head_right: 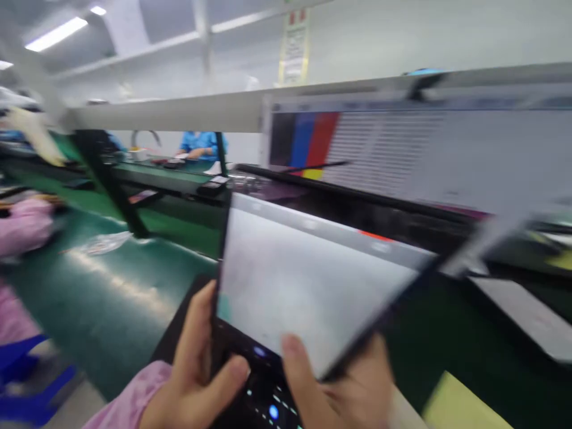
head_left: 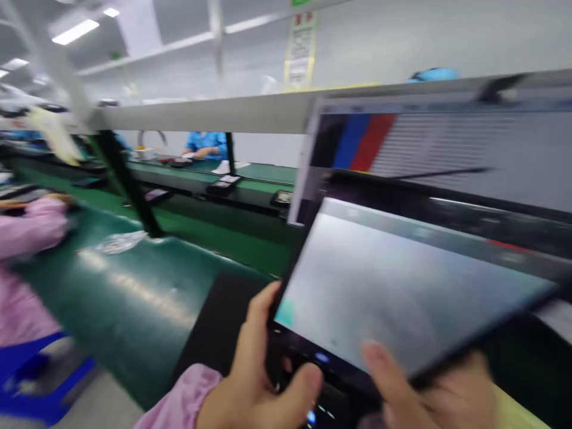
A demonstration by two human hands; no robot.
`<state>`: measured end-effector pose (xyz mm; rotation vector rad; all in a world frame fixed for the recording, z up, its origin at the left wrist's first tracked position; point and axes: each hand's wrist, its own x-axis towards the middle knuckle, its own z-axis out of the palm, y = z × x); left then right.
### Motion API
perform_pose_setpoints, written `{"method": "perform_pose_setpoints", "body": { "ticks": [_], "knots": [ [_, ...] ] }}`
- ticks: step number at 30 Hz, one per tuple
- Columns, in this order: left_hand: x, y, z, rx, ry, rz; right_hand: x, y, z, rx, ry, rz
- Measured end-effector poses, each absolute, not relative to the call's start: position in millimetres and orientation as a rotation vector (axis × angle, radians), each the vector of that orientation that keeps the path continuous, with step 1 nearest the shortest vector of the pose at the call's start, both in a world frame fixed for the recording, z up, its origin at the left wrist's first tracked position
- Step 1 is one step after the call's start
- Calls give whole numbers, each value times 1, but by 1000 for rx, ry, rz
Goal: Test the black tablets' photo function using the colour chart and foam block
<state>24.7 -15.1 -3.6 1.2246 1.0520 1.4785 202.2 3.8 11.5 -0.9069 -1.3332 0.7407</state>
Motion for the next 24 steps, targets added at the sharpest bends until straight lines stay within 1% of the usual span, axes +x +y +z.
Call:
{"method": "perform_pose_setpoints", "body": {
  "ticks": [3, 5, 13, 24],
  "knots": [
    [36, -16, 2, 1249, 1092, 1669, 189, 1, 32, -927, -1242, 605],
    [42, -16, 6, 1276, 1118, 1698, 178, 6, 40, -854, -1231, 591],
    [42, -21, 12, 1225, 1225, 1649, 176, 11, 42, -763, -1310, 571],
    [42, -22, 11, 1234, 1223, 1631, 176, 11, 40, -710, -1331, 593]
  ]
}}
